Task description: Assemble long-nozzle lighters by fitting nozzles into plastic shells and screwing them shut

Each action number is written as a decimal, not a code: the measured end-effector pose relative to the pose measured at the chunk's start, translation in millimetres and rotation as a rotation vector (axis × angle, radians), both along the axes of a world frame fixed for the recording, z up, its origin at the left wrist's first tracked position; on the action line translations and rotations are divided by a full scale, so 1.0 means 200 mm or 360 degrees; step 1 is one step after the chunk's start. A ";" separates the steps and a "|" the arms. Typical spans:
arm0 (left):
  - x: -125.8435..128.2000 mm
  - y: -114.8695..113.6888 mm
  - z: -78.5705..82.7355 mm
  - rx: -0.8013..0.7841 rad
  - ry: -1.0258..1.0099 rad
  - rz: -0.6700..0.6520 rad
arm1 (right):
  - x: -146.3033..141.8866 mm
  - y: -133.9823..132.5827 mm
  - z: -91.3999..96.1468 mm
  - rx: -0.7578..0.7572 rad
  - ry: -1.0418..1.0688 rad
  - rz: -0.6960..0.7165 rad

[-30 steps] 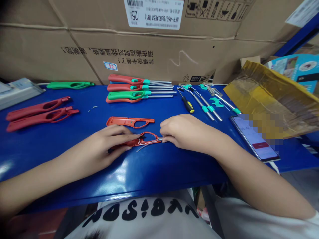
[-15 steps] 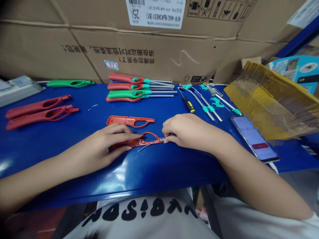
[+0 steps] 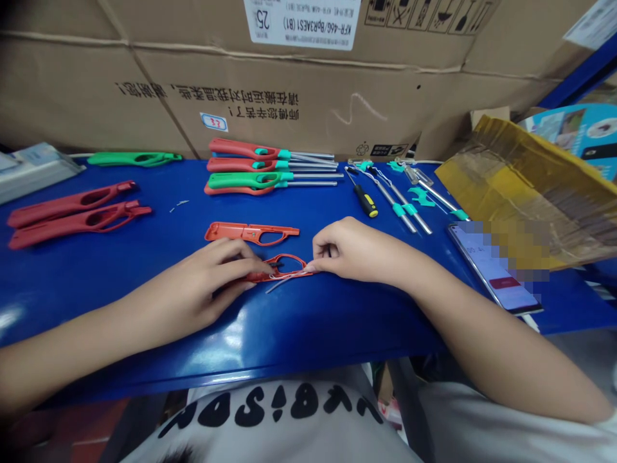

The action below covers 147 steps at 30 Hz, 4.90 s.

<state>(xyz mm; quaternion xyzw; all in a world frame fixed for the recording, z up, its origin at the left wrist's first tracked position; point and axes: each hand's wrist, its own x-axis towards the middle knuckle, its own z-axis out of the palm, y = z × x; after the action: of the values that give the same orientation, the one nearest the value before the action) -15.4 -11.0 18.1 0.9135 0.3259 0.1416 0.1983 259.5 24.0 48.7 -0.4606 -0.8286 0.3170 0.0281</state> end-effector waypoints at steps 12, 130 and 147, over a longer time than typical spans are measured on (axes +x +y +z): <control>0.00 0.00 0.00 0.0044 0.0032 0.0003 | -0.03 -0.05 -0.04 0.0261 0.0204 0.0387; -0.02 0.03 0.00 0.0431 0.0216 0.0099 | 0.11 0.17 -0.15 0.0735 -0.0114 -0.0220; -0.02 0.06 -0.01 0.0104 -0.0017 0.0135 | 0.02 0.08 -0.11 0.0356 0.0497 -0.0202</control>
<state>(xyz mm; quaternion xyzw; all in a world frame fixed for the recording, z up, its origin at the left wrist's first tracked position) -19.0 0.5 15.3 0.9040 0.3585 0.1653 0.1638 263.2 40.1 26.9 -0.4510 -0.8136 0.2881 0.2273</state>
